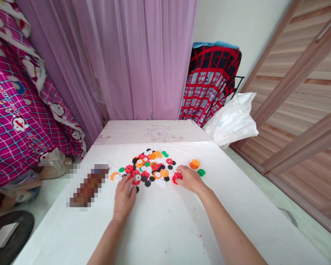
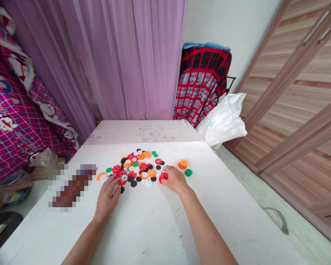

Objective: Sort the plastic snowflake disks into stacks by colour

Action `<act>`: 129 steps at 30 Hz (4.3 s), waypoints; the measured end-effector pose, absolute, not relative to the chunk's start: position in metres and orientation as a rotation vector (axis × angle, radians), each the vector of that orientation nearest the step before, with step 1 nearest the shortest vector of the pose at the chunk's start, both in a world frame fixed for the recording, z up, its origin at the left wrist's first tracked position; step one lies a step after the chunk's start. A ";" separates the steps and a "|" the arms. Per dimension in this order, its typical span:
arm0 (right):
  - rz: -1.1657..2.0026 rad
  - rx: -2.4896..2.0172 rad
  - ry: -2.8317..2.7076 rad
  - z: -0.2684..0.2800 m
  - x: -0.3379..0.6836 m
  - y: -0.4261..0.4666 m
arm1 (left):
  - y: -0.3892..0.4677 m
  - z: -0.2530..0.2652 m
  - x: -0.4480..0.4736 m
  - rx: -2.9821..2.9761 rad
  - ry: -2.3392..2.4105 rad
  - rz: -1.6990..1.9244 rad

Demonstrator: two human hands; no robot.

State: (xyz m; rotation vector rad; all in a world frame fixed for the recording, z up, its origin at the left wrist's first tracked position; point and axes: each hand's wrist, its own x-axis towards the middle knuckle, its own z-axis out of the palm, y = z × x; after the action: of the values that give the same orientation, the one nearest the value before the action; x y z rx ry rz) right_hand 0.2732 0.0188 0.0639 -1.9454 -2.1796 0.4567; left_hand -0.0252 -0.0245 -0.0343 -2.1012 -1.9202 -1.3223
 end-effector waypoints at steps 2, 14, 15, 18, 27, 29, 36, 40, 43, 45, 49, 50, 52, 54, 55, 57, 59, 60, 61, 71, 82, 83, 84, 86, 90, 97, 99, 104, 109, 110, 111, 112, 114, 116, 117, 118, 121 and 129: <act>0.439 -1.948 -2.193 0.060 0.272 0.014 | -0.024 -0.034 -0.025 -2.102 -1.915 -1.319; 0.450 -1.934 -2.189 0.064 0.268 0.022 | -0.025 -0.033 -0.025 -2.106 -1.894 -1.312; 0.436 -1.928 -2.198 0.066 0.267 0.028 | -0.025 -0.033 -0.025 -2.109 -1.892 -1.310; 0.311 -1.943 -2.271 0.070 0.259 0.053 | -0.026 -0.033 -0.025 -2.111 -1.896 -1.313; 0.231 -2.027 -2.435 0.066 0.231 0.103 | -0.027 -0.033 -0.024 -2.111 -1.890 -1.282; 0.240 -2.035 -2.437 0.066 0.228 0.106 | -0.027 -0.033 -0.024 -2.109 -1.887 -1.278; 0.245 -1.992 -2.350 0.082 0.240 0.088 | -0.025 -0.032 -0.025 -2.121 -1.873 -1.253; 0.355 -1.859 -2.303 0.083 0.261 0.052 | -0.024 -0.033 -0.025 -2.115 -1.878 -1.279; 0.392 -1.831 -2.296 0.076 0.272 0.027 | -0.024 -0.033 -0.025 -2.112 -1.872 -1.282; 0.383 -1.823 -2.298 0.071 0.273 0.017 | -0.024 -0.033 -0.025 -2.113 -1.870 -1.272; 0.373 -1.810 -2.317 0.068 0.269 0.010 | -0.024 -0.032 -0.025 -2.109 -1.873 -1.253; 0.377 -1.814 -2.318 0.069 0.268 0.010 | -0.024 -0.032 -0.025 -2.108 -1.876 -1.248; 0.388 -1.827 -2.315 0.069 0.266 0.008 | -0.024 -0.032 -0.025 -2.109 -1.877 -1.243; 0.404 -1.840 -2.310 0.069 0.266 0.006 | -0.024 -0.032 -0.026 -2.109 -1.877 -1.244; 0.411 -1.845 -2.306 0.068 0.266 0.004 | -0.024 -0.033 -0.026 -2.108 -1.876 -1.245; 0.428 -1.847 -2.303 0.065 0.265 0.002 | -0.024 -0.034 -0.026 -2.106 -1.870 -1.243; 0.440 -1.835 -2.326 0.060 0.264 0.001 | -0.024 -0.034 -0.026 -2.106 -1.864 -1.235; 0.437 -1.832 -2.340 0.057 0.263 0.000 | -0.024 -0.034 -0.026 -2.107 -1.862 -1.231; 0.429 -1.835 -2.352 0.055 0.262 0.000 | -0.024 -0.034 -0.027 -2.109 -1.859 -1.228; 0.426 -1.870 -2.387 0.048 0.259 0.009 | -0.025 -0.032 -0.027 -2.114 -1.857 -1.242; 0.389 -1.984 -2.304 0.045 0.303 -0.004 | -0.024 -0.034 -0.027 -2.109 -1.854 -1.262; 0.373 -2.018 -2.283 0.045 0.312 -0.005 | -0.023 -0.034 -0.027 -2.111 -1.856 -1.259; 0.358 -2.052 -2.260 0.045 0.320 -0.006 | -0.023 -0.034 -0.027 -2.111 -1.858 -1.257; 0.331 -2.110 -2.216 0.044 0.335 -0.008 | -0.023 -0.034 -0.027 -2.105 -1.858 -1.264; 0.308 -2.146 -2.169 0.041 0.350 -0.008 | -0.023 -0.034 -0.026 -2.094 -1.870 -1.277; 0.306 -2.189 -2.149 0.045 0.348 -0.012 | -0.023 -0.033 -0.026 -2.103 -1.911 -1.284; 0.284 -2.202 -2.139 0.050 0.345 -0.013 | -0.024 -0.033 -0.027 -2.110 -1.917 -1.283; 0.141 -2.176 -2.103 0.066 0.330 -0.011 | -0.024 -0.032 -0.027 -2.121 -1.930 -1.281; 0.175 -2.215 -2.079 0.066 0.304 -0.001 | -0.025 -0.033 -0.027 -2.132 -1.910 -1.258; 0.167 -2.227 -2.055 0.063 0.298 0.001 | -0.024 -0.033 -0.027 -2.131 -1.905 -1.254; 0.158 -2.236 -2.028 0.060 0.292 0.004 | -0.024 -0.033 -0.027 -2.131 -1.900 -1.252; 0.150 -2.237 -2.004 0.057 0.287 0.006 | -0.024 -0.033 -0.027 -2.130 -1.896 -1.253; 0.146 -2.227 -1.979 0.052 0.278 0.011 | -0.024 -0.033 -0.027 -2.130 -1.891 -1.262; 0.143 -2.242 -1.970 0.046 0.273 0.017 | -0.024 -0.033 -0.027 -2.132 -1.898 -1.271; 0.139 -2.261 -1.970 0.044 0.271 0.020 | -0.024 -0.033 -0.027 -2.134 -1.903 -1.272; 0.131 -2.281 -1.974 0.042 0.271 0.023 | -0.024 -0.033 -0.028 -2.135 -1.907 -1.272; 0.101 -2.303 -2.013 0.039 0.270 0.032 | -0.024 -0.033 -0.027 -2.133 -1.905 -1.272; 0.132 -2.345 -1.944 0.044 0.265 0.052 | -0.024 -0.034 -0.027 -2.116 -1.899 -1.271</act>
State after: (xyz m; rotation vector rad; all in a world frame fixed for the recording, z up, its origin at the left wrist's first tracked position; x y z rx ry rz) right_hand 0.2645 0.0521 0.0439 -2.3450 -1.9438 0.1323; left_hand -0.0266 -0.0245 -0.0336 -2.1163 -1.8987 -1.2711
